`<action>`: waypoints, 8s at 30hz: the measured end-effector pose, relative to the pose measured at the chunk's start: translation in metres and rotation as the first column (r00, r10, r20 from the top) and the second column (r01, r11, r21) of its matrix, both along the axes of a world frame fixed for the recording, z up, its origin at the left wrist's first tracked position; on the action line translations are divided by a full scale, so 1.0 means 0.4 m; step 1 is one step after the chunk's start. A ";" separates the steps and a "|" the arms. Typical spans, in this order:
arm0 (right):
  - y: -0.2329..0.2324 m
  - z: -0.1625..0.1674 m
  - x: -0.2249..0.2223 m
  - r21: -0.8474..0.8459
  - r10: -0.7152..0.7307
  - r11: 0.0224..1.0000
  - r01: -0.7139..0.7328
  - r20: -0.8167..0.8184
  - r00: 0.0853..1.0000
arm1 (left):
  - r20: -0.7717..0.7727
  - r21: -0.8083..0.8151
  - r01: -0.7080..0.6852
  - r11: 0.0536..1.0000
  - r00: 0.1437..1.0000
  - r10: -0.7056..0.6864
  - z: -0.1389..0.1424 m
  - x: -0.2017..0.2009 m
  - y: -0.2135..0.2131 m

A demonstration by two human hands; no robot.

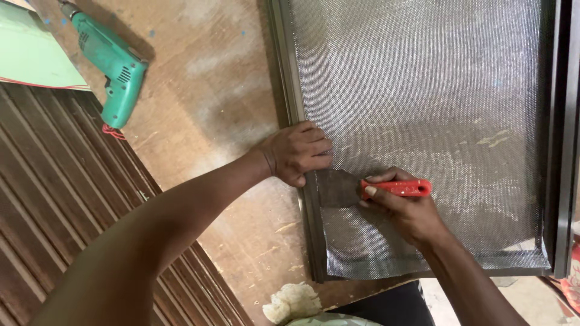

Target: The person secures a mesh screen into a metal frame using a utility knife and a red plastic squeegee tool. They press the screen into the frame's groove along each side, trim the excess material with scissors, and smooth the edges to ensure a tight fit.

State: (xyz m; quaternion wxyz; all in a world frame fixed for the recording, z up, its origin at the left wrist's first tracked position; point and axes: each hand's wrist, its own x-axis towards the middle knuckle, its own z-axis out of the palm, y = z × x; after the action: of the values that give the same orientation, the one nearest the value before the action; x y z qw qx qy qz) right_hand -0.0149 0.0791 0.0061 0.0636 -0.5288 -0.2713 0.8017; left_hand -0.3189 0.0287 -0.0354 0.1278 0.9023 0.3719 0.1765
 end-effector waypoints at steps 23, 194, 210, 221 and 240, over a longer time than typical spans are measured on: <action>-0.146 0.061 0.086 0.127 0.178 0.971 -0.204 0.187 0.966 | -0.024 -0.104 0.038 0.994 0.999 -0.041 0.042 0.002 0.006; 0.429 0.330 0.380 0.892 0.299 -0.217 -0.396 0.447 0.843 | 0.177 -0.316 -0.886 -0.338 -0.406 0.897 0.328 0.788 -0.355; 0.045 0.165 0.204 0.855 0.724 -0.484 -0.185 0.511 0.463 | 0.135 -0.140 -0.987 0.080 0.061 0.989 0.209 0.693 -0.367; -0.061 0.066 0.136 0.803 0.663 -0.567 -0.182 0.576 0.478 | 0.146 -0.102 -0.979 0.175 0.160 0.976 0.147 0.677 -0.379; -0.071 0.076 0.108 0.882 0.734 -0.337 -0.328 0.465 0.495 | 0.115 0.001 -0.973 0.230 0.228 0.967 0.096 0.656 -0.361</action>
State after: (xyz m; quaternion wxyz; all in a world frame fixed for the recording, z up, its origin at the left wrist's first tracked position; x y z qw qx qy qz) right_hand 0.0285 0.0506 0.0367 0.0438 0.0011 -0.9254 0.3764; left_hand -0.0564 -0.1155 0.0030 -0.0254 0.4727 0.8381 0.2712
